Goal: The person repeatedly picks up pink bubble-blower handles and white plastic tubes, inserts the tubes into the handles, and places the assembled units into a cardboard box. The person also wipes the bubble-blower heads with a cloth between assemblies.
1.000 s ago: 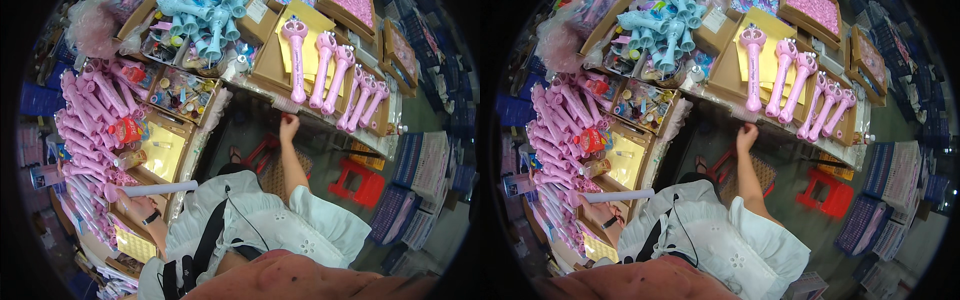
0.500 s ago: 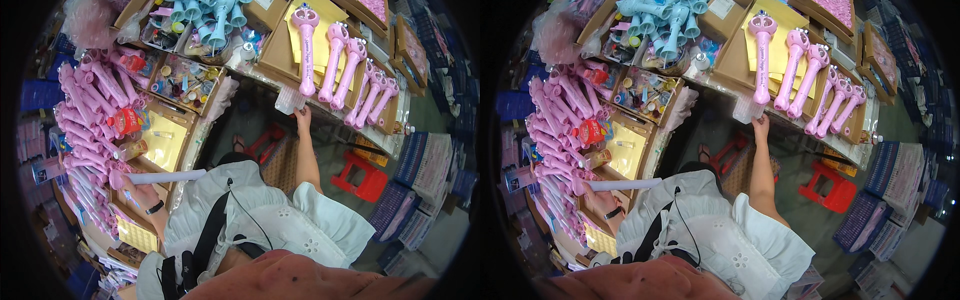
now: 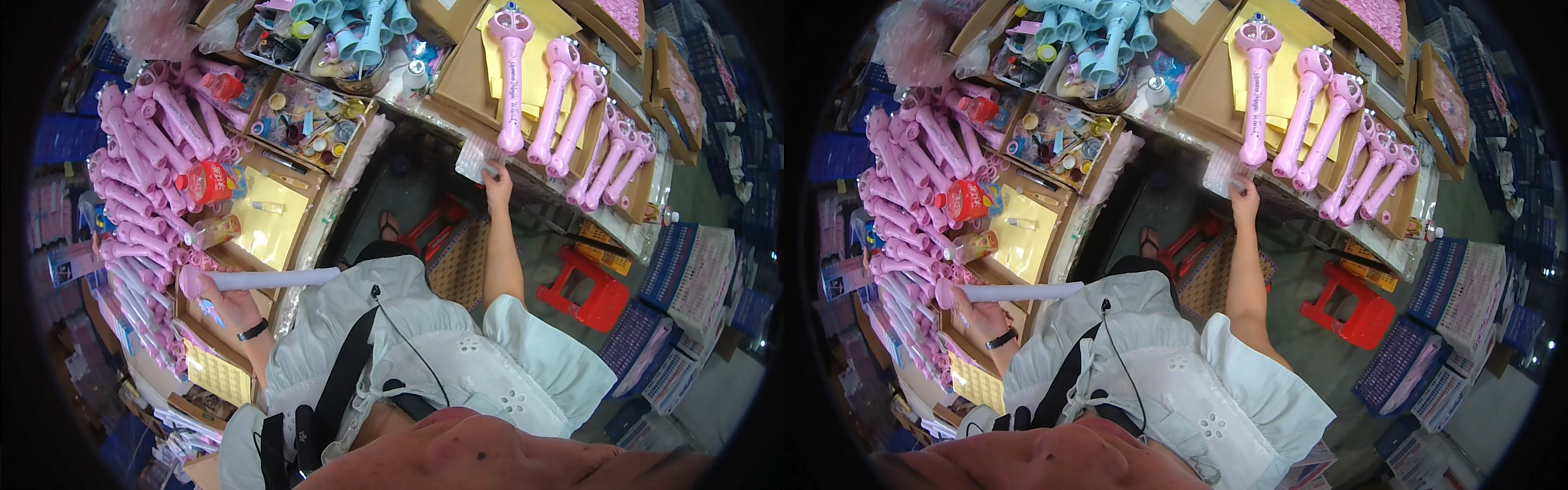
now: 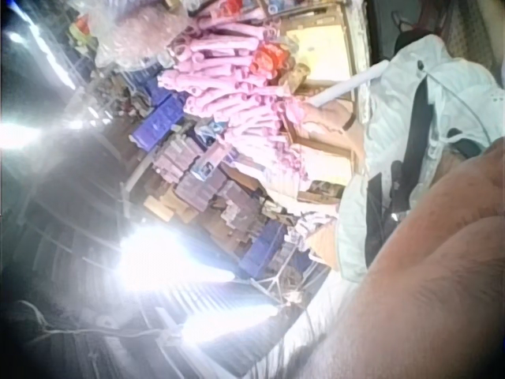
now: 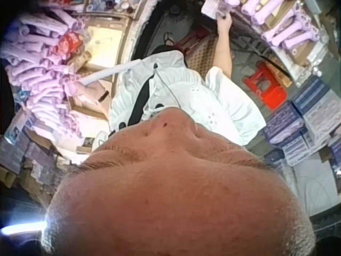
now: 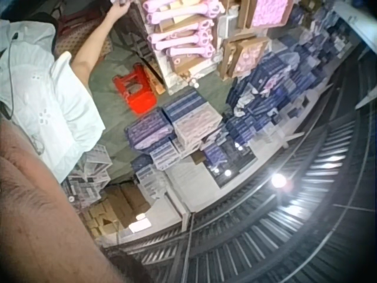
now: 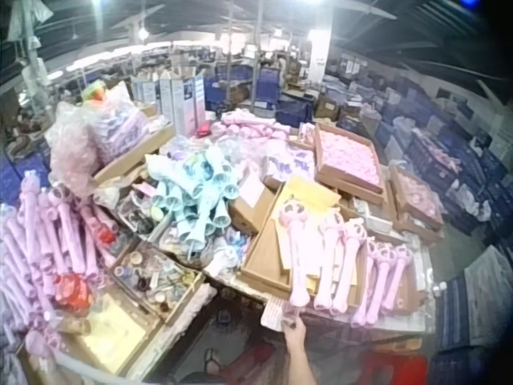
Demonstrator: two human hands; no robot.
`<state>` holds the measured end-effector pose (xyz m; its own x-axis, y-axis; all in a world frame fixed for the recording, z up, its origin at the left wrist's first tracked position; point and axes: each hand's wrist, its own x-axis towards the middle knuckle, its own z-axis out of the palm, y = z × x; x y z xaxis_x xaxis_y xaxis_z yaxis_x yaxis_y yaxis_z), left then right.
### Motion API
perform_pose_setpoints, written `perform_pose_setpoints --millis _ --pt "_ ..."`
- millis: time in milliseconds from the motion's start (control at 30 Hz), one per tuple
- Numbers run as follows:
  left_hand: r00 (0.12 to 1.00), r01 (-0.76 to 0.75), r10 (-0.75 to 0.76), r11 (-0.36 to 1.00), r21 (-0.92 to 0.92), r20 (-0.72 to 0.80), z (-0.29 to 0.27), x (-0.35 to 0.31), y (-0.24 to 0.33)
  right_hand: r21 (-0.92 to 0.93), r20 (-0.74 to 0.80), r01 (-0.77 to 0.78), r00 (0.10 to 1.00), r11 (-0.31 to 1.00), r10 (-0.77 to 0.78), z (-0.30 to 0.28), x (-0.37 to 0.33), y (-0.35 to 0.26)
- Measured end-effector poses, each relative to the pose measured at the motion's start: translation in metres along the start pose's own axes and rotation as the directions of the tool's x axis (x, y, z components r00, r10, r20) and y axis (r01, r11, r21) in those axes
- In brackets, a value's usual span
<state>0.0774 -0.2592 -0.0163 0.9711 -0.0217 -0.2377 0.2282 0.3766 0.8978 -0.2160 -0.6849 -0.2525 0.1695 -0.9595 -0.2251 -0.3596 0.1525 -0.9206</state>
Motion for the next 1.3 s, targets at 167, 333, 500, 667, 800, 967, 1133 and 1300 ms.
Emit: perform_pose_setpoints --millis 167,333,500,667,800,967,1133,1300 --pt "1.0 -0.014 0.014 1.0 0.005 -0.025 -0.005 -0.001 -0.003 0.079 0.077 0.094 0.992 0.992 -0.1 -0.003 0.009 -0.001" --pt "1.0 0.012 -0.012 1.0 -0.019 0.02 -0.01 -0.001 -0.003 0.08 0.123 0.011 0.992 0.997 -0.021 -0.005 0.014 -0.006" --pt "1.0 0.005 -0.005 1.0 -0.022 -0.024 -0.011 -0.001 -0.005 0.067 0.123 -0.006 0.992 0.998 -0.002 -0.006 0.015 -0.008" --pt "0.998 0.012 -0.013 1.0 -0.012 -0.068 -0.008 -0.001 -0.007 0.066 0.127 -0.024 0.992 0.998 0.015 -0.007 0.017 -0.003" --pt "0.999 0.001 -0.002 1.0 -0.023 -0.054 -0.006 -0.002 -0.009 0.148 0.135 -0.048 0.99 0.988 0.028 -0.009 0.02 0.001" --pt "0.999 0.019 -0.02 0.999 -0.029 -0.042 0.0 -0.003 -0.009 0.149 0.114 -0.062 0.992 0.987 0.045 -0.008 0.021 0.007" --pt "0.999 0.017 -0.018 0.999 -0.05 -0.028 0.002 -0.006 -0.01 0.38 0.082 -0.144 0.989 0.914 0.122 -0.01 0.023 0.021" --pt "0.999 0.042 -0.044 0.988 -0.148 -0.01 0.008 -0.006 -0.018 0.413 -0.065 -0.194 0.968 0.89 0.241 -0.017 0.009 0.021"
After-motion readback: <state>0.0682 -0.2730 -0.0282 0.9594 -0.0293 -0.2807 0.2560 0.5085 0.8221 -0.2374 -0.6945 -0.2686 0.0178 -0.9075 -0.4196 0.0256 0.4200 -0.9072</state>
